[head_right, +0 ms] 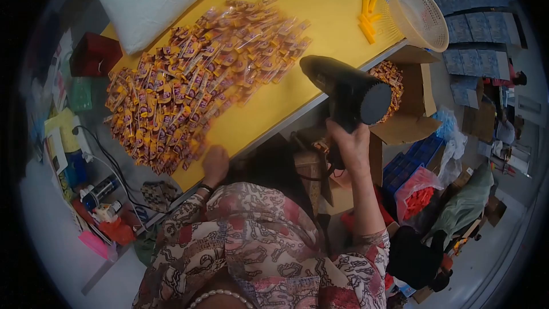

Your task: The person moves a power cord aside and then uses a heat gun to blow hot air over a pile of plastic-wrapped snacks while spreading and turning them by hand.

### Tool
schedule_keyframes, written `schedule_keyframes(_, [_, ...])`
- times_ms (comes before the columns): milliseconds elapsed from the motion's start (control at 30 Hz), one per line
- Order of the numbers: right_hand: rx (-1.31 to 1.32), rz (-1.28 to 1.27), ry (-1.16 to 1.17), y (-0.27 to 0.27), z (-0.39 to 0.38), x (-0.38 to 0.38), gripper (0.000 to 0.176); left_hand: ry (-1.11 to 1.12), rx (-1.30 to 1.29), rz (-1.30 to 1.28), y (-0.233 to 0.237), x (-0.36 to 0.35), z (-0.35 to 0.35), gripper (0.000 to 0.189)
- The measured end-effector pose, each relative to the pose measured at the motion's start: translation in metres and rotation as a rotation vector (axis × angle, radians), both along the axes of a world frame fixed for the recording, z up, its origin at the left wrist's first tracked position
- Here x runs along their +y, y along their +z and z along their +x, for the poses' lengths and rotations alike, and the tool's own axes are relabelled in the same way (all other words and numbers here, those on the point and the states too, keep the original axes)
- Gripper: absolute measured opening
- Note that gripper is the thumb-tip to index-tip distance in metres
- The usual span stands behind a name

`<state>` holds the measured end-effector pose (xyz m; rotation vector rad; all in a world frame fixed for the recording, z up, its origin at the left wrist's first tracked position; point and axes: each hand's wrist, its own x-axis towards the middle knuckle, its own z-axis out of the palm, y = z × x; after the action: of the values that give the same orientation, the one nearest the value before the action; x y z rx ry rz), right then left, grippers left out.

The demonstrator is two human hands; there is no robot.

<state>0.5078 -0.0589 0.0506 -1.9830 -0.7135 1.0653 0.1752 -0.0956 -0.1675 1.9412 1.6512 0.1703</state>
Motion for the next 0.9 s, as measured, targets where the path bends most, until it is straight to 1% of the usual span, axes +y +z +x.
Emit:
schedule_keyframes(67, [0.006, 0.044, 0.002, 0.003, -0.005, 0.005, 0.021, -0.002, -0.089, -0.037, 0.004, 0.0, -0.001, 0.012])
schedule_keyframes(100, [0.002, 0.042, 0.011, 0.001, -0.006, 0.004, 0.021, 0.007, -0.093, -0.039, 0.004, -0.002, -0.002, 0.012])
schedule_keyframes(167, [-0.046, 0.055, 0.11, -0.004, -0.005, 0.003, 0.022, 0.001, -0.16, 0.0, 0.003, -0.004, -0.005, 0.015])
schedule_keyframes(200, [-0.052, 0.056, 0.119, -0.001, -0.008, 0.006, 0.022, 0.01, -0.166, 0.001, 0.003, -0.005, -0.006, 0.015])
schedule_keyframes(267, [-0.014, 0.089, 0.036, 0.004, -0.015, 0.011, 0.024, 0.003, -0.194, 0.005, 0.003, -0.007, -0.008, 0.019])
schedule_keyframes(300, [-0.013, 0.088, 0.048, 0.004, -0.013, 0.009, 0.024, 0.015, -0.193, 0.005, 0.004, -0.008, -0.009, 0.019])
schedule_keyframes(367, [0.015, 0.002, 0.08, 0.002, -0.006, 0.002, 0.027, 0.019, -0.209, -0.023, 0.004, -0.01, -0.011, 0.021])
schedule_keyframes(467, [0.1, -0.046, 0.101, 0.026, -0.03, -0.001, 0.023, 0.007, -0.206, -0.03, 0.007, -0.01, -0.012, 0.023])
schedule_keyframes(500, [0.102, -0.047, 0.11, 0.02, -0.031, -0.001, 0.023, 0.015, -0.203, -0.03, 0.008, -0.009, -0.011, 0.023])
schedule_keyframes(567, [-0.016, 0.008, 0.262, 0.003, -0.032, 0.001, 0.019, 0.019, -0.184, -0.081, 0.011, -0.007, -0.01, 0.024])
schedule_keyframes(600, [-0.011, 0.007, 0.267, 0.004, -0.036, 0.006, 0.019, 0.024, -0.18, -0.082, 0.012, -0.007, -0.01, 0.024])
schedule_keyframes(667, [0.124, 0.034, 0.238, 0.009, -0.045, 0.019, 0.02, 0.016, -0.193, -0.127, 0.015, -0.007, -0.012, 0.026])
schedule_keyframes(767, [0.085, -0.002, 0.2, 0.01, -0.045, 0.023, 0.019, -0.005, -0.207, -0.121, 0.016, -0.009, -0.016, 0.029])
schedule_keyframes(900, [0.043, 0.007, 0.309, 0.012, -0.05, 0.026, 0.017, -0.016, -0.197, -0.101, 0.017, -0.011, -0.017, 0.031])
